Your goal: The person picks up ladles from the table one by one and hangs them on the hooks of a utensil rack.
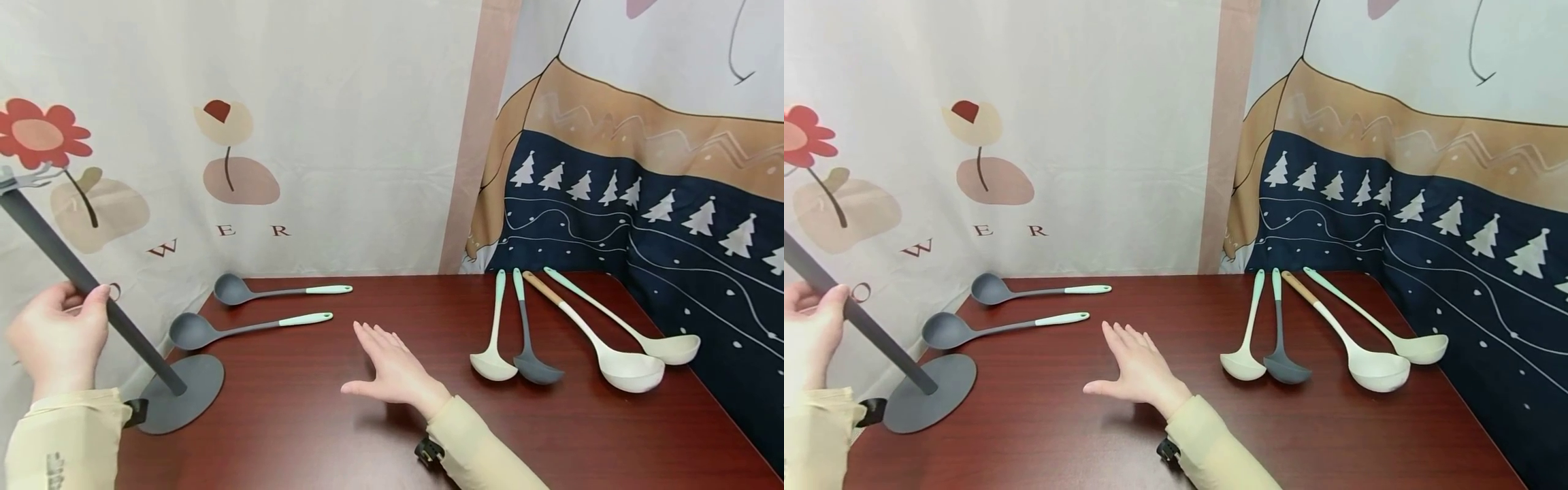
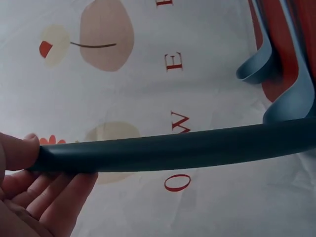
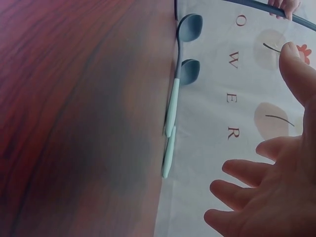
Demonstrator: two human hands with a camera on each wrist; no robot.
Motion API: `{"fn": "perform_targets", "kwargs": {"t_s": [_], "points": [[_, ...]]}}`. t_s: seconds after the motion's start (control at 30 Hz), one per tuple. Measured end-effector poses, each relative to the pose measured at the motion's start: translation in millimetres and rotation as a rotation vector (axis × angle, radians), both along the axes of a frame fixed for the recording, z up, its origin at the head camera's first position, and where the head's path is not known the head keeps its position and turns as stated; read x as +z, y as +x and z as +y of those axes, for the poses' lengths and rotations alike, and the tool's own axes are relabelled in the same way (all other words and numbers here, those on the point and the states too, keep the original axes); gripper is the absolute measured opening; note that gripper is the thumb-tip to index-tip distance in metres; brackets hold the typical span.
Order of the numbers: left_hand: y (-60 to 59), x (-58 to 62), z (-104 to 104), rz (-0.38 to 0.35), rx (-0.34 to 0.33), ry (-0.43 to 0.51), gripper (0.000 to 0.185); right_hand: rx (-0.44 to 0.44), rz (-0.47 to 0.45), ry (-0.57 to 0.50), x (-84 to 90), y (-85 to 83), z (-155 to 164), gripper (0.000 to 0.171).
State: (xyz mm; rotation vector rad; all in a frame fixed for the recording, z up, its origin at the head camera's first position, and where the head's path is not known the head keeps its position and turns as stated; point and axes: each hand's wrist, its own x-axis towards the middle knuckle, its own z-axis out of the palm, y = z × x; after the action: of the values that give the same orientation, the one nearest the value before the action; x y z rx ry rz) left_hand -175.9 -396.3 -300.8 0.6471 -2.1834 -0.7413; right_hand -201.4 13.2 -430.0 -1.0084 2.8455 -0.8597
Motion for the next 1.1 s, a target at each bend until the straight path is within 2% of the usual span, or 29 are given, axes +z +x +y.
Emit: {"fn": "perform_targets", "kwargs": {"t_s": [0.13, 0.27, 0.47, 0.57, 0.67, 0.73, 0.8, 0.9, 1.0, 1.1], "points": [[0.1, 4.4, -0.3, -0.027, 0.004, -0.065, 0.037, 0.016, 0.001, 0.002, 1.6, 0.7, -3.6, 0.1], [-0.4, 3.3, 3.8, -0.055, 0.02, -0.091, 0.038, 0.023, -0.004, -0.003, 2.1, 1.2, -5.9, 0.099], [0.0, 3.7, 13.7, -0.038, -0.004, -0.016, 0.04, 0.037, -0.013, -0.007, -1.3, -1.7, -10.0, 0.099], [-2.4, 8.5, 24.1, 0.029, -0.076, 0.069, 0.036, 0.03, -0.017, -0.013, -1.7, -4.0, -11.4, 0.098], [-7.6, 13.4, 37.9, 0.135, -0.196, 0.228, 0.021, 0.022, -0.024, -0.02, 1.0, -5.1, -12.5, 0.097], [-12.7, 15.7, 48.7, 0.205, -0.27, 0.309, 0.008, 0.017, -0.027, -0.025, 2.8, -5.5, -13.1, 0.097], [-17.8, 17.2, 60.0, 0.241, -0.325, 0.362, 0.006, 0.013, -0.033, -0.034, 4.6, -5.9, -14.0, 0.096], [-25.7, 17.2, 77.8, 0.255, -0.376, 0.334, 0.006, 0.005, -0.034, -0.042, 6.2, -7.3, -15.5, 0.096], [-33.1, 15.8, 94.4, 0.274, -0.417, 0.279, 0.015, -0.002, -0.042, -0.057, 8.6, -8.6, -16.7, 0.095], [-38.2, 14.0, 109.1, 0.284, -0.44, 0.243, 0.018, -0.008, -0.048, -0.068, 10.6, -10.7, -18.1, 0.094]]}}
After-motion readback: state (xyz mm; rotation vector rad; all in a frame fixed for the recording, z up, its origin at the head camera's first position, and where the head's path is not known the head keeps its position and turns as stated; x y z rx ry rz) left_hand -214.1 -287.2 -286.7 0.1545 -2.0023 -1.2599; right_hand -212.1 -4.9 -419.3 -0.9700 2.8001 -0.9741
